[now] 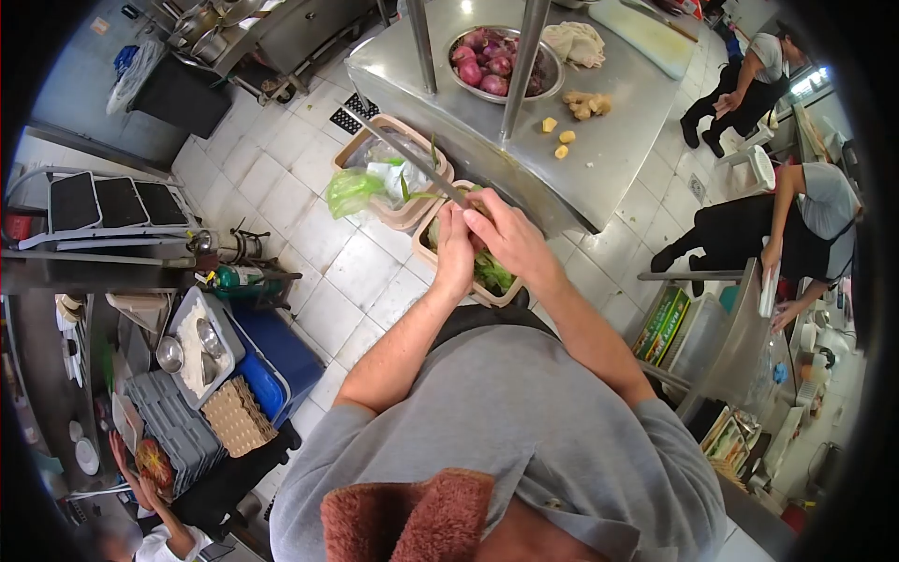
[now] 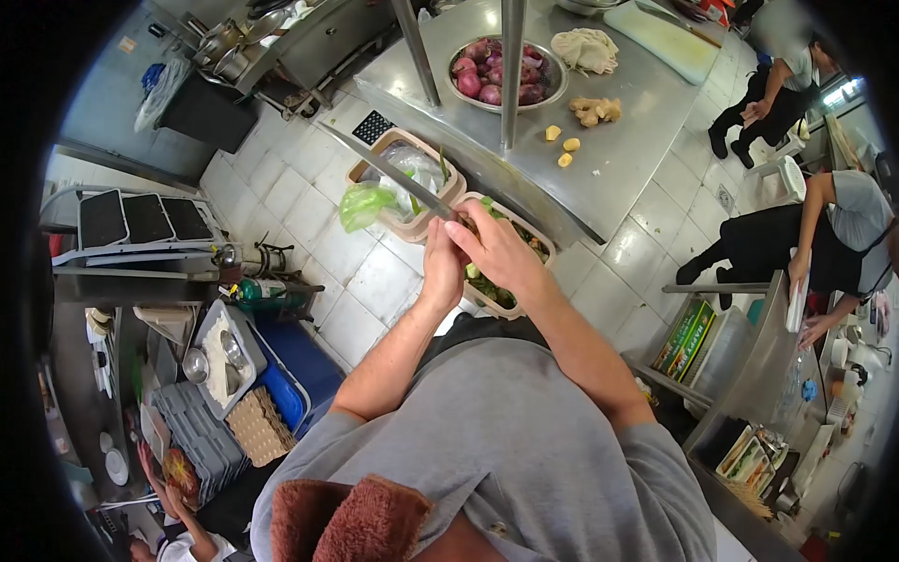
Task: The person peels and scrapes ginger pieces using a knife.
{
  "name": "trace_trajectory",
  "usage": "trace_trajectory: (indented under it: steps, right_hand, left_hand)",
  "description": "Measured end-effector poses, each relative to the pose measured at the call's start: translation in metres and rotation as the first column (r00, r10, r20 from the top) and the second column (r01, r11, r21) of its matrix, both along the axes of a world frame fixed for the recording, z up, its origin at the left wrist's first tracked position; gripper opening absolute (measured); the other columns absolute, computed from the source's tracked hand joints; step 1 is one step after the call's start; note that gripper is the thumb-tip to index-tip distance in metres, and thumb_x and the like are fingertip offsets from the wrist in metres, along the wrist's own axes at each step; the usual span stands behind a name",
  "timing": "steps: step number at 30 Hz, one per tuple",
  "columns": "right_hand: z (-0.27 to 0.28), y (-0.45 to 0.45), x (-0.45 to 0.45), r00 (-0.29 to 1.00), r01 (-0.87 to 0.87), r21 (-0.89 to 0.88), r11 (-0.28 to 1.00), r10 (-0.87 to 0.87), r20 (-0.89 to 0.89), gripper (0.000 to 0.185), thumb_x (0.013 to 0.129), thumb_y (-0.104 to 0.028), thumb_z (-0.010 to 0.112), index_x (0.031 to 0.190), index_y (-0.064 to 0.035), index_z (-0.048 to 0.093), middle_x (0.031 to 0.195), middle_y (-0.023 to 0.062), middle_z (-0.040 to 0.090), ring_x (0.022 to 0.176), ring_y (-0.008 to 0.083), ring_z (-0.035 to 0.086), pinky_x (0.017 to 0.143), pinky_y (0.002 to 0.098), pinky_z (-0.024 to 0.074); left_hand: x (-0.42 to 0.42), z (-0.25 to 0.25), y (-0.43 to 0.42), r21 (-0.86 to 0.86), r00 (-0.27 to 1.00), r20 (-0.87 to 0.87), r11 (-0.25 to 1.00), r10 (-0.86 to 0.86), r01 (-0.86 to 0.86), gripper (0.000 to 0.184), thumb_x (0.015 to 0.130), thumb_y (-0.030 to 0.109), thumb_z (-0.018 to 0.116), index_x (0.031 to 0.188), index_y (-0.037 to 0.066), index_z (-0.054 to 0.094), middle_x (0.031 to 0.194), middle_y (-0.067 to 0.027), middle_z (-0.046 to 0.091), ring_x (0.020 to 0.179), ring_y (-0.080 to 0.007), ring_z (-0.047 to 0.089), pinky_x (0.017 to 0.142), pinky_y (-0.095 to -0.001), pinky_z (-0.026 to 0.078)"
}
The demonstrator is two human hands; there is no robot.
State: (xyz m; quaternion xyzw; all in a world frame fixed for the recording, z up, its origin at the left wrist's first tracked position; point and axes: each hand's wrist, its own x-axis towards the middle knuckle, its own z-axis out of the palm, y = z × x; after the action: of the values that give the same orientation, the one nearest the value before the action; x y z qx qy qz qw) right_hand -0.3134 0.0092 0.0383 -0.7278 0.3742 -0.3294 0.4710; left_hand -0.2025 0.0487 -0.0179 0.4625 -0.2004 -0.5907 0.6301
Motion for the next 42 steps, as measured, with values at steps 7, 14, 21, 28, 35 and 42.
trace_trajectory:
  steps: [7,14,21,28,35,42]
  right_hand:
    - [0.008,-0.023,-0.018,0.982,0.135,0.431,0.892,-0.063,-0.176,0.05,0.098,-0.041,0.048,0.124,0.0011,0.053,0.088,0.0219,0.065,0.081,0.0333,0.064,0.074,0.0398,0.0474]
    - [-0.02,0.006,-0.008,0.996,-0.083,-0.057,0.995,0.081,-0.043,0.057,0.096,-0.035,0.054,0.138,0.0024,0.042,0.08,0.0227,0.062,0.068,0.0345,0.06,0.066,0.0411,0.0456]
    - [-0.002,0.013,-0.01,0.982,-0.137,-0.098,0.986,0.122,-0.144,0.065,0.093,-0.031,0.06,0.142,0.0042,0.036,0.073,0.0247,0.059,0.061,0.0383,0.058,0.06,0.0448,0.0442]
    - [0.001,0.013,-0.007,0.991,-0.086,-0.124,0.989,0.072,-0.112,0.064,0.093,-0.03,0.059,0.143,0.0026,0.036,0.069,0.0244,0.059,0.062,0.0391,0.059,0.061,0.0459,0.0436]
    - [0.002,0.01,-0.003,0.995,-0.043,-0.064,0.997,0.037,-0.089,0.056,0.095,-0.032,0.056,0.138,0.0,0.042,0.073,0.0246,0.06,0.065,0.0401,0.059,0.063,0.0455,0.0447]
    - [-0.008,-0.021,-0.01,0.992,0.121,0.225,0.967,-0.112,-0.056,0.041,0.098,-0.034,0.052,0.128,-0.0059,0.05,0.084,0.02,0.064,0.067,0.0331,0.062,0.065,0.0408,0.0471]
  left_hand:
    - [0.02,0.007,0.003,0.017,0.957,-0.27,0.993,-0.105,0.114,0.024,0.103,0.033,0.041,0.107,0.011,0.05,0.076,0.0008,0.043,0.062,-0.0089,0.04,0.054,-0.0244,0.033]
    - [0.038,-0.001,-0.013,-0.097,0.816,-0.53,0.972,-0.232,0.213,0.032,0.102,0.037,0.038,0.092,0.011,0.052,0.076,0.001,0.053,0.063,-0.0112,0.051,0.054,-0.0258,0.042]
    - [0.024,0.003,-0.01,0.11,0.955,-0.278,0.991,0.1,-0.072,0.043,0.104,0.042,0.039,0.076,0.011,0.052,0.06,0.0003,0.046,0.054,-0.0115,0.045,0.046,-0.0261,0.035]
    - [0.015,0.018,-0.015,-0.015,0.97,-0.196,0.989,0.141,-0.147,0.03,0.104,0.034,0.041,0.09,0.01,0.051,0.07,0.0003,0.05,0.059,-0.01,0.047,0.052,-0.0256,0.038]
    - [0.007,-0.008,-0.014,-0.122,0.982,-0.039,0.974,0.186,-0.189,0.025,0.104,0.031,0.04,0.097,0.009,0.049,0.079,0.0021,0.048,0.063,-0.0063,0.043,0.052,-0.024,0.036]
    - [0.008,0.012,0.005,0.047,1.0,0.017,0.999,-0.008,0.007,0.028,0.104,0.037,0.037,0.103,0.012,0.05,0.07,0.0015,0.046,0.05,-0.0062,0.037,0.042,-0.0226,0.026]
